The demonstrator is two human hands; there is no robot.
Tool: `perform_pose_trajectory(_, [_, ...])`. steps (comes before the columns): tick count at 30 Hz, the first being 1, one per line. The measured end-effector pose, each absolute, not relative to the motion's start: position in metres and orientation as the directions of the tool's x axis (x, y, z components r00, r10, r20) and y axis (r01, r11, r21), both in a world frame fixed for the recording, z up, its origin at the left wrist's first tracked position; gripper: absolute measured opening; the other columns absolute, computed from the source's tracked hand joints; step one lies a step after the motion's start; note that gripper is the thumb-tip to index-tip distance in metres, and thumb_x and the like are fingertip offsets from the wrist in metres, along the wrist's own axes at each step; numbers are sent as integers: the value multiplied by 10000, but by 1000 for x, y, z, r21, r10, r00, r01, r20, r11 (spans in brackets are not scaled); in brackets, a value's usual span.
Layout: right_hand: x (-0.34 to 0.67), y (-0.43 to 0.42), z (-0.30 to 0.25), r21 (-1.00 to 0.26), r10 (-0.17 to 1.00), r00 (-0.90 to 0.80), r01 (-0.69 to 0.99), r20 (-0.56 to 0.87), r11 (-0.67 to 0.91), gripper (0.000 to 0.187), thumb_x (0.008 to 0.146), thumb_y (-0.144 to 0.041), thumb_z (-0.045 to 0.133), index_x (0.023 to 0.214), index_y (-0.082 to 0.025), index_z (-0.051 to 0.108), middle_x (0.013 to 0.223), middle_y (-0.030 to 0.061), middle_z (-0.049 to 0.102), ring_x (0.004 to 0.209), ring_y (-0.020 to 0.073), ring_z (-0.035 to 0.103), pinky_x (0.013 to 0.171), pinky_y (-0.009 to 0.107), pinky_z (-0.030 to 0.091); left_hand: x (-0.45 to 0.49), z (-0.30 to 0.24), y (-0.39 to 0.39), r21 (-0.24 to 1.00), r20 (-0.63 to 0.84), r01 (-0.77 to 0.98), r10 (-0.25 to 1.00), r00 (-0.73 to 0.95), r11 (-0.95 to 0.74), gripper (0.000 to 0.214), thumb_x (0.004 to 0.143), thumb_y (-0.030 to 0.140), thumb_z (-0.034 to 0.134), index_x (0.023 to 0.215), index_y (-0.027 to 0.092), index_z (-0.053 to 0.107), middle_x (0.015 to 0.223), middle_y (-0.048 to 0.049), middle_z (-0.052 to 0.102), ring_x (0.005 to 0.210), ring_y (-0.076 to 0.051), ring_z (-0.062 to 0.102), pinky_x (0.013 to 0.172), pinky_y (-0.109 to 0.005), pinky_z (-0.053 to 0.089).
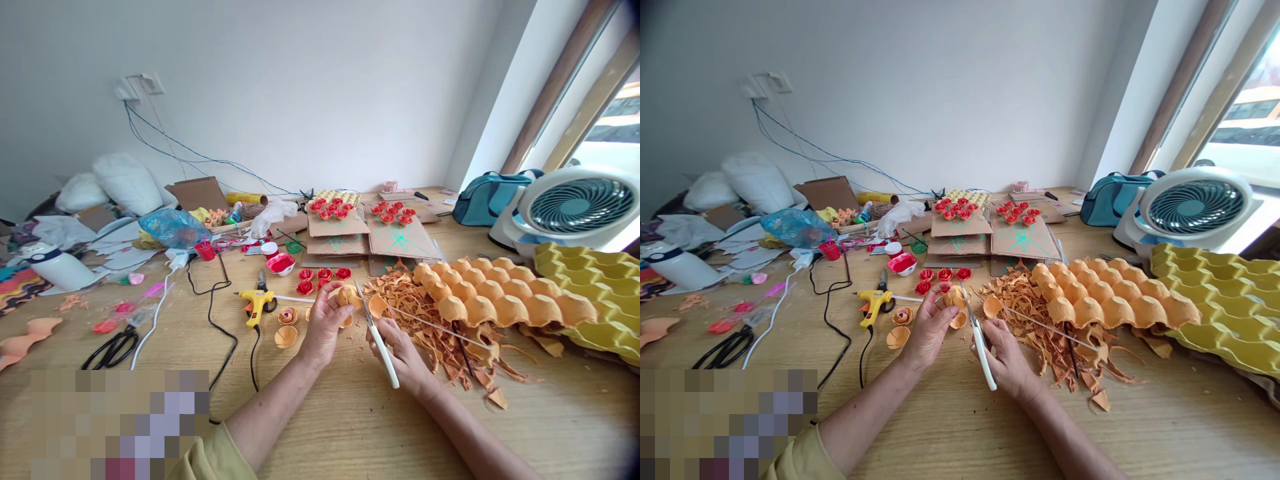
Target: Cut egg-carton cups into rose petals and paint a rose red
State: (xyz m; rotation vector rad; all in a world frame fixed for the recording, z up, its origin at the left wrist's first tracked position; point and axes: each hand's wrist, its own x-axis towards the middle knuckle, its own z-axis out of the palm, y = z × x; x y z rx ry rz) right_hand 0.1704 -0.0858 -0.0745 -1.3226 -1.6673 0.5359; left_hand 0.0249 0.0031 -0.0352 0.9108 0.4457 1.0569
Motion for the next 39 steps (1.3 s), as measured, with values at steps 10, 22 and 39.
perform_pose_trajectory(10, [172, -88, -70, -746, 921, -15, 581, 390, 326, 259, 920, -371, 471, 717, -211, 469, 721, 16, 514, 756, 195, 446, 716, 320, 379, 19, -35, 12, 861, 127, -488, 865, 485, 146, 473, 673, 186, 822, 1093, 220, 608, 910, 4, 712, 852, -115, 633, 813, -237, 455])
perform_pose_trajectory(22, [174, -81, -82, -879, 934, 119, 394, 337, 268, 241, 904, -375, 562, 743, -195, 565, 647, -18, 503, 615, 138, 436, 582, 267, 351, 16, -36, 16, 873, 94, -444, 821, 564, 204, 530, 684, 185, 814, 1156, 234, 577, 940, 2, 719, 873, -114, 642, 835, -238, 448])
perform_pose_trajectory(39, [174, -79, -70, -975, 901, 387, -21, 196, 221, 406, 732, -499, 752, 949, -227, 543, 761, -7, 548, 647, 152, 492, 566, 272, 432, 21, -50, 0, 974, 221, -182, 703, 676, -132, 556, 748, 281, 794, 1247, 244, 553, 1001, -50, 676, 958, -186, 624, 903, -323, 459])
